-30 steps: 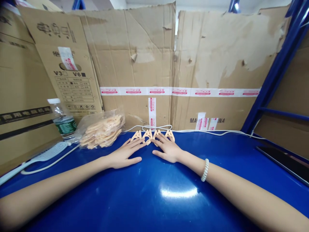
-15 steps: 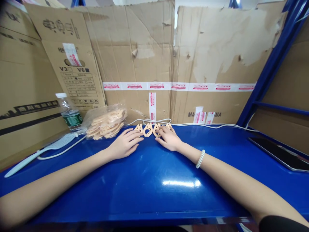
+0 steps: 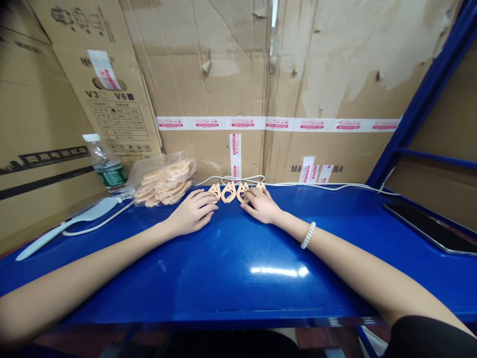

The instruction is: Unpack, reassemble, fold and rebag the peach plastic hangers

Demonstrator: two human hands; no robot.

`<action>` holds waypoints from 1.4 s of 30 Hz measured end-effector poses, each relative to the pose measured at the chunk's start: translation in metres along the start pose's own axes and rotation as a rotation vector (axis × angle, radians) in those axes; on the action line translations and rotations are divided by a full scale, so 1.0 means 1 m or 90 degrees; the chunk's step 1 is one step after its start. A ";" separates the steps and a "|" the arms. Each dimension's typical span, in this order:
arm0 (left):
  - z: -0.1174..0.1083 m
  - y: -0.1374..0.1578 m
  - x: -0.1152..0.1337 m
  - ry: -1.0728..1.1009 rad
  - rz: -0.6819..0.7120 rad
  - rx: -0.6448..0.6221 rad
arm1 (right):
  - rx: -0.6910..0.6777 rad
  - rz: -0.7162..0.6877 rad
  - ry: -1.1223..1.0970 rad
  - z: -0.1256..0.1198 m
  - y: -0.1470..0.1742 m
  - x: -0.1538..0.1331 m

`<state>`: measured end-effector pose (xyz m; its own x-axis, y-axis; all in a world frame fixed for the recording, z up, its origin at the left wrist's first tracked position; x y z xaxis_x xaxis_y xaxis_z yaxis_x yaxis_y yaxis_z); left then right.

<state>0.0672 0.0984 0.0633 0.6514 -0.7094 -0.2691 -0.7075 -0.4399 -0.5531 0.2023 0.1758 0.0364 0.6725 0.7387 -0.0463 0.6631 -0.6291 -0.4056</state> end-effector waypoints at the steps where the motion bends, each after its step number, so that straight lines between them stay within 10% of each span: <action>1: 0.000 0.000 0.000 -0.001 0.000 0.001 | -0.001 0.002 0.000 0.000 0.000 0.000; 25: -0.039 0.007 0.003 -0.157 0.074 0.147 | 0.081 -0.097 0.060 -0.015 0.001 -0.020; 42: -0.082 0.038 -0.116 -0.216 -0.346 0.355 | 0.128 -0.157 0.074 -0.023 0.005 -0.032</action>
<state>-0.0575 0.1189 0.1384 0.9715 -0.2356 -0.0266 -0.0925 -0.2732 -0.9575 0.1916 0.1439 0.0569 0.5405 0.8229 0.1755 0.7402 -0.3659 -0.5642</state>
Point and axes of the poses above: each hand's wrist, its own y-axis away from the middle knuckle, its own z-axis out of the palm, x = y × z, the point moved 10 cm from there along -y, towards the middle knuckle, and after that the axes turned 4 degrees about -z, right-handed, at the moved point
